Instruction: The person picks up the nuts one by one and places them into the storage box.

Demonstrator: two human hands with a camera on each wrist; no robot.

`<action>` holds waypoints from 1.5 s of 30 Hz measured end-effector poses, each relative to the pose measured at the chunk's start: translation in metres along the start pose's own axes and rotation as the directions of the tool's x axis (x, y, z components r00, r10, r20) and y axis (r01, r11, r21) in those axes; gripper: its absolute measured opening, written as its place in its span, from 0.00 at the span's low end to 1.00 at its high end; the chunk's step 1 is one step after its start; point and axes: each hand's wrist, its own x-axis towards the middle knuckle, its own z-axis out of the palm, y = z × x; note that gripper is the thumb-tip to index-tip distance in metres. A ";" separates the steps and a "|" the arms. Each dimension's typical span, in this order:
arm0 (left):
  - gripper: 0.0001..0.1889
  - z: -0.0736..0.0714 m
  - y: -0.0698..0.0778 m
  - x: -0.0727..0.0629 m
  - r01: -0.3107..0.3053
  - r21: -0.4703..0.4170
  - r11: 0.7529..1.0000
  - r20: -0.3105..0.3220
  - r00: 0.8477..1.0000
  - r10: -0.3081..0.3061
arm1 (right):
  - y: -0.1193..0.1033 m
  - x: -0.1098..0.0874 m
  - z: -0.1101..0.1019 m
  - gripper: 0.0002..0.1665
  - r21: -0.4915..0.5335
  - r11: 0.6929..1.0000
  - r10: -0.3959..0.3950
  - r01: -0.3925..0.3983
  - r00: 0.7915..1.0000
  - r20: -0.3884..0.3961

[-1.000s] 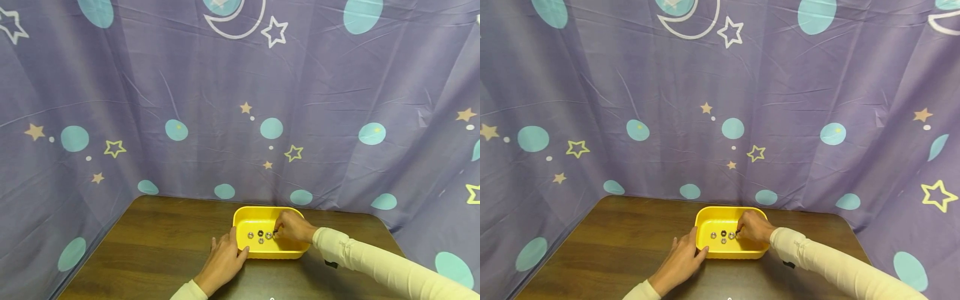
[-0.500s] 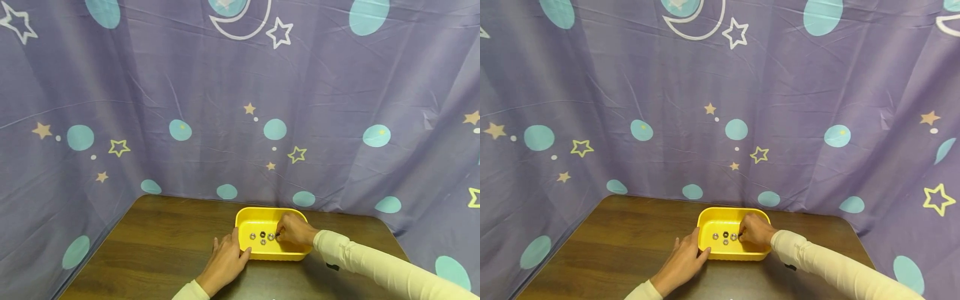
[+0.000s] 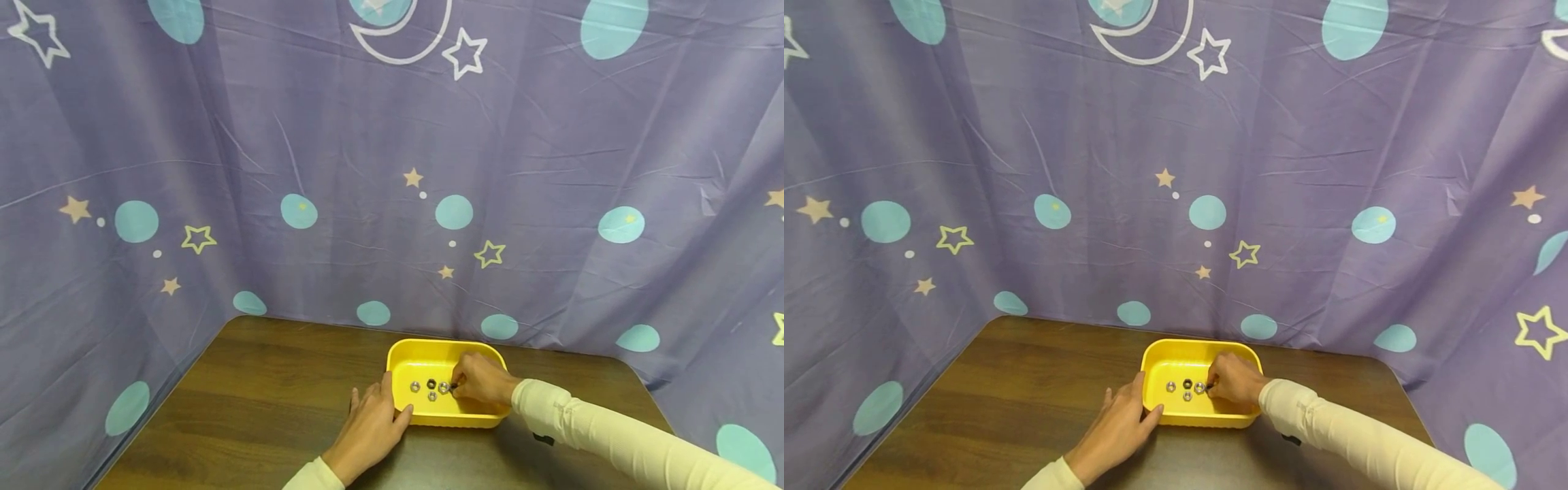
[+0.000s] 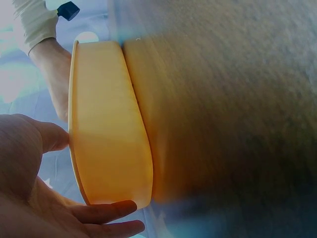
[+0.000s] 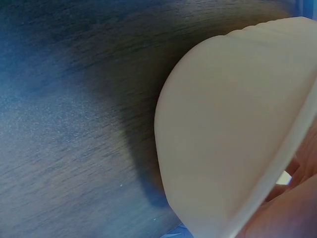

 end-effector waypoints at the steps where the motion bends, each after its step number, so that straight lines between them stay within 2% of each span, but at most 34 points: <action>1: 0.40 0.000 0.000 0.000 0.000 -0.001 1.000 0.000 1.000 0.000 | 0.000 -0.001 0.000 0.08 -0.001 1.000 -0.001 0.001 1.000 0.001; 13: 0.39 0.001 0.001 -0.001 0.000 -0.019 1.000 -0.012 1.000 0.000 | 0.002 -0.005 -0.007 0.08 0.035 0.999 0.016 -0.014 0.999 -0.034; 19: 0.39 0.002 0.000 0.000 -0.002 -0.017 1.000 -0.015 1.000 0.002 | 0.002 -0.008 -0.012 0.09 0.016 0.999 -0.034 0.035 0.996 -0.077; 26: 0.40 0.004 0.000 0.000 -0.003 -0.020 1.000 -0.019 1.000 0.003 | -0.006 -0.018 -0.013 0.13 0.054 0.997 0.058 -0.053 0.994 -0.097; 32: 0.39 0.004 -0.001 0.001 0.002 -0.020 1.000 -0.022 1.000 -0.003 | -0.016 -0.024 -0.020 0.12 0.093 0.995 0.037 -0.025 0.990 -0.136; 45: 0.39 0.003 0.000 0.001 -0.006 0.000 1.000 -0.030 1.000 0.006 | -0.034 -0.048 -0.034 0.13 0.139 0.989 0.070 -0.046 0.983 -0.172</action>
